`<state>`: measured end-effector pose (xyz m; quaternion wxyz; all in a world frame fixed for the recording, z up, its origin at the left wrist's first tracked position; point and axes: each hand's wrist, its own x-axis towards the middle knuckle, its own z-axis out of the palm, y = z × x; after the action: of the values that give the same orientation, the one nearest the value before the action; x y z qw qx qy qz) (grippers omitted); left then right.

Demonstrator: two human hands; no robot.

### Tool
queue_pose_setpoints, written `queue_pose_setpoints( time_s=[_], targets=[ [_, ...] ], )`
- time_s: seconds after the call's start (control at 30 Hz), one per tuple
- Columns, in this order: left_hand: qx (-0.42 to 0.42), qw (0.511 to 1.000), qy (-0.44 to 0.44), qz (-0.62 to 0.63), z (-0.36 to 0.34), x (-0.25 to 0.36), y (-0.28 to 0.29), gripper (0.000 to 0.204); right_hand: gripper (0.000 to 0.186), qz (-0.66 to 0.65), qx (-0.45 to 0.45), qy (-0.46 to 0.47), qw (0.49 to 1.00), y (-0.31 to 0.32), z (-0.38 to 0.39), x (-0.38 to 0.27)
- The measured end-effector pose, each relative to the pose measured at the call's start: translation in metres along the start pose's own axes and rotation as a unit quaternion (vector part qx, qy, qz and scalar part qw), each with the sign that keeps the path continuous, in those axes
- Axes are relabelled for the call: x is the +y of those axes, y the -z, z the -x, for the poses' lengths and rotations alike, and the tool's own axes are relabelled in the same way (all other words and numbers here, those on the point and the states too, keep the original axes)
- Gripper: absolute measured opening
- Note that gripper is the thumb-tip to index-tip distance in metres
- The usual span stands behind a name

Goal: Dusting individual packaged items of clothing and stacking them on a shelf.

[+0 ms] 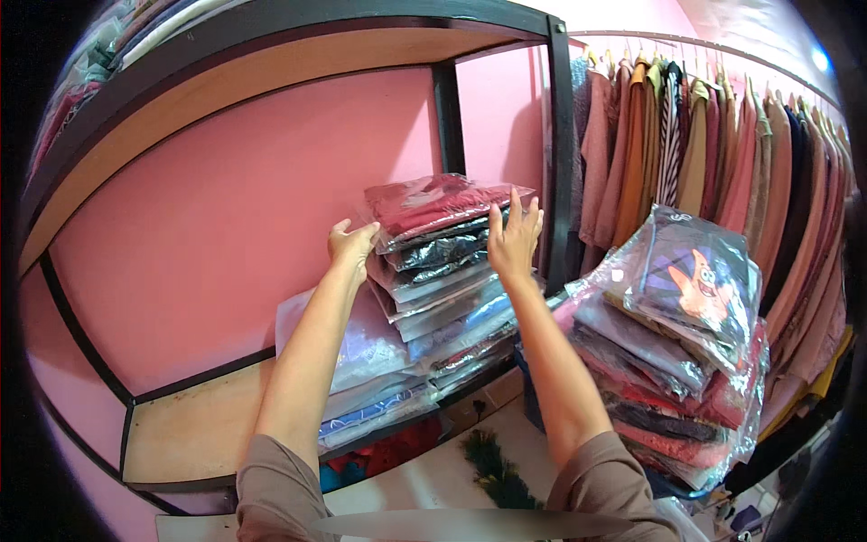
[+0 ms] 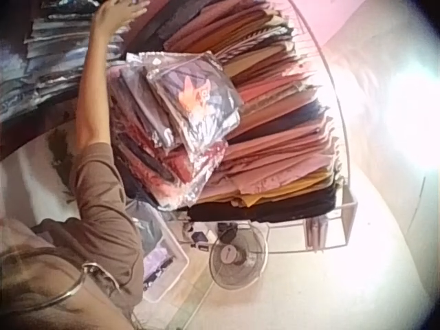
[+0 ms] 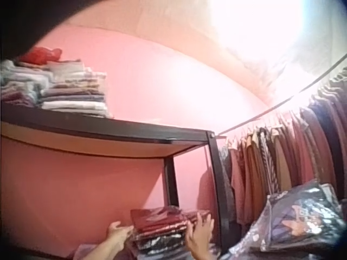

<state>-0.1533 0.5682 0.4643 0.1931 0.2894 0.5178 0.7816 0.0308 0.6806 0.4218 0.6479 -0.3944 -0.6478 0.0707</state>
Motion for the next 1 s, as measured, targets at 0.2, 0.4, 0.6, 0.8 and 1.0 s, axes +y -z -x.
queue_pose_setpoints(
  time_s=[0.2,0.4,0.6,0.8,1.0],
  targets=[
    [0.015,0.997,-0.015,0.068,0.044,0.002,0.030,0.062,0.042,-0.148,-0.053,0.048,0.986,0.053,0.143,-0.010],
    [0.013,0.975,-0.191,-0.114,0.188,-0.065,0.116,0.027,0.037,-0.122,-0.297,0.002,0.947,0.154,0.326,0.027],
    [-0.134,0.914,-0.031,-0.382,0.393,-0.175,0.252,0.009,0.013,-0.063,-0.507,-0.021,0.859,0.281,0.455,0.070],
    [-0.282,0.841,0.108,-0.449,0.515,-0.216,0.327,0.012,0.012,0.005,-0.491,-0.020,0.871,0.357,0.494,0.066],
    [-0.333,0.771,-0.002,-0.542,0.553,-0.245,0.343,0.012,0.011,0.001,-0.390,-0.111,0.914,0.418,0.520,0.047]
  ],
)
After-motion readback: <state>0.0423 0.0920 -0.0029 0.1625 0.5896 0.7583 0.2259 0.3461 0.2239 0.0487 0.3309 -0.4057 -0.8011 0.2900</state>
